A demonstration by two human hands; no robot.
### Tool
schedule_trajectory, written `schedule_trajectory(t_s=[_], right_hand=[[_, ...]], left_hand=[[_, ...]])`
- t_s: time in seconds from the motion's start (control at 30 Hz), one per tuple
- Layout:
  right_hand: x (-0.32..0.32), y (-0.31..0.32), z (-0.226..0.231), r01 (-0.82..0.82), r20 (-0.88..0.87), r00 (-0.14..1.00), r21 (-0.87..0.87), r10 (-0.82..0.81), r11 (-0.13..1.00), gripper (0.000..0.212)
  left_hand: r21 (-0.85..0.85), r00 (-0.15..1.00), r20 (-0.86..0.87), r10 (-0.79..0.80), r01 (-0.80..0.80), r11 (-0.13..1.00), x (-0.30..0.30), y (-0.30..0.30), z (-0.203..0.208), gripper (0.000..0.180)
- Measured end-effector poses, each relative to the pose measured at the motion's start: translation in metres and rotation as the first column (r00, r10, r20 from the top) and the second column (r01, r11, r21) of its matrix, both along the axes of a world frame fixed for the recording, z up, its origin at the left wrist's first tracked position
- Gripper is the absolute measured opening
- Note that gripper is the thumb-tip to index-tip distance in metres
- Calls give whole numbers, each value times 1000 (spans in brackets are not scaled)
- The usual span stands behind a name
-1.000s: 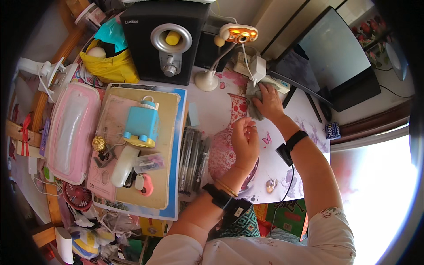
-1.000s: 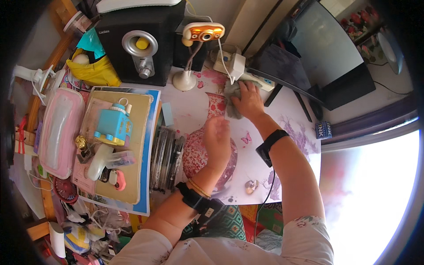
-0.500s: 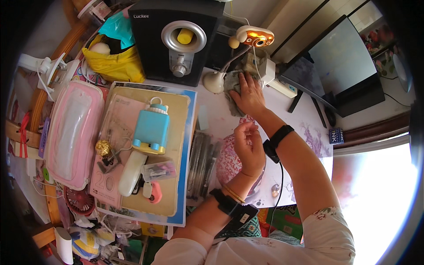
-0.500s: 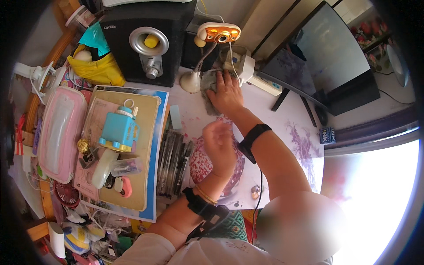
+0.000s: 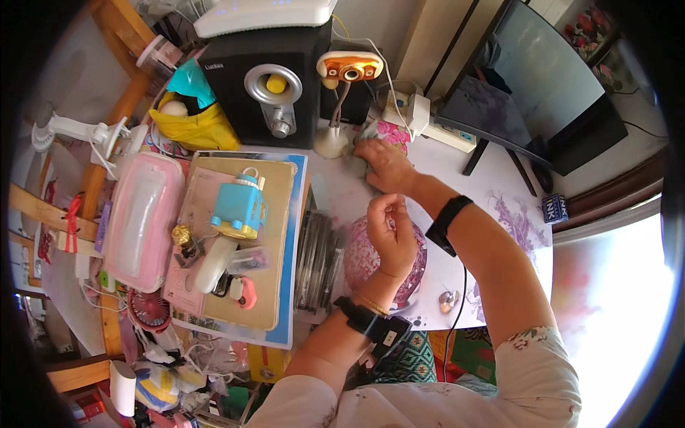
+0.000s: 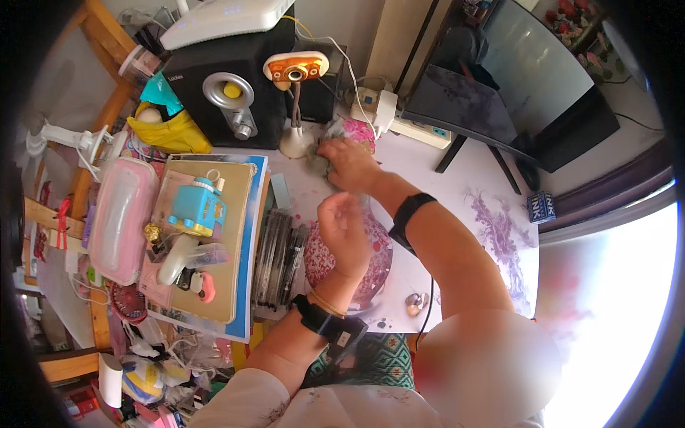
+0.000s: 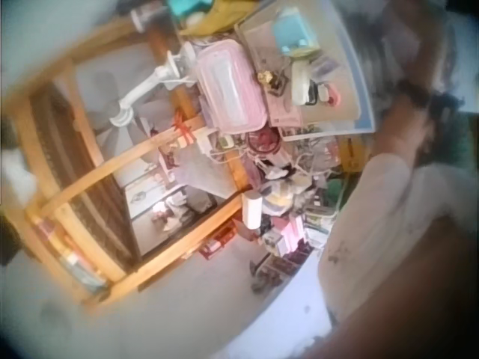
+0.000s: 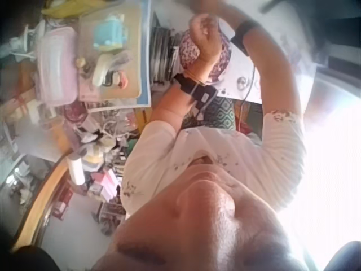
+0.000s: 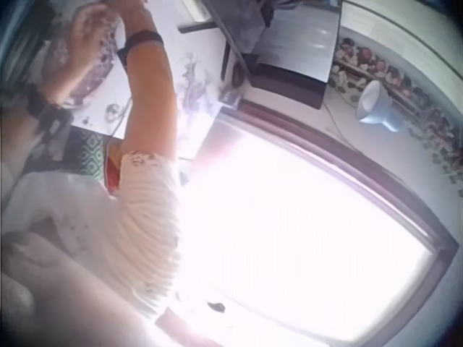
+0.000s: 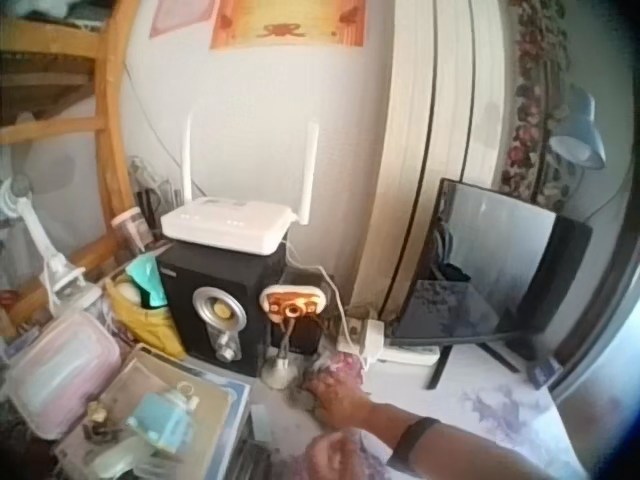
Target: The person sits on the floor and wipes a desk surface and a small lamp with a cloth. They move a box and a monitor to access different areas of the desk, then wipe the lamp and the desk surface thoroughly.
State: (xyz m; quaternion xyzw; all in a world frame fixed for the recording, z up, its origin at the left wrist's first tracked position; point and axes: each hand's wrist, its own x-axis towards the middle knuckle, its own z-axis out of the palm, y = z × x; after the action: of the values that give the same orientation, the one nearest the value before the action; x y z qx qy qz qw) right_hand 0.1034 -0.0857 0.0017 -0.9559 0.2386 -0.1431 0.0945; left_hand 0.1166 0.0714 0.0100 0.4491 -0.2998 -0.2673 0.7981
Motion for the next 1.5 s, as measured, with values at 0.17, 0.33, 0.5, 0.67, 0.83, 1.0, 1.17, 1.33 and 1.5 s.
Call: schedule_trajectory(t_s=[0.17, 0.33, 0.5, 0.67, 0.83, 1.0, 1.17, 1.33, 1.5], right_hand=[[-22, 40, 18, -203, 9, 979, 91, 203, 975, 39], [-61, 39, 41, 99, 61, 993, 69, -103, 993, 41], [-64, 54, 20, 97, 33, 995, 7, -97, 995, 40], [-120, 77, 35, -2, 19, 1000, 227, -3, 974, 39], [-159, 95, 43, -59, 163, 987, 263, 16, 963, 39], [-179, 90, 45, 74, 361, 897, 445, -254, 892, 39], [-155, 87, 93, -22, 570, 564, 733, -597, 680, 36], [-125, 60, 143, 160, 808, 455, 339, -374, 927, 36], [-89, 46, 223, 228, 666, 744, -331, 55, 916, 38]], left_hand=[[-81, 1000, -19, -16, 15, 997, 6, 17, 20, 19], [59, 970, 204, 133, -148, 987, 51, 11, 58, 29], [222, 859, 482, 171, -309, 925, 116, -58, 31, 39], [310, 789, 610, 70, -319, 895, 132, -111, 31, 37], [225, 791, 598, 129, -320, 920, 145, -137, 31, 23], [179, 651, 751, 114, -366, 913, 118, -119, 48, 15], [217, 649, 761, -21, -223, 951, 109, -94, 68, 15], [341, 678, 706, -204, -73, 937, 85, -84, 80, 19], [347, 594, 775, -215, -115, 931, 75, -75, 83, 20]])
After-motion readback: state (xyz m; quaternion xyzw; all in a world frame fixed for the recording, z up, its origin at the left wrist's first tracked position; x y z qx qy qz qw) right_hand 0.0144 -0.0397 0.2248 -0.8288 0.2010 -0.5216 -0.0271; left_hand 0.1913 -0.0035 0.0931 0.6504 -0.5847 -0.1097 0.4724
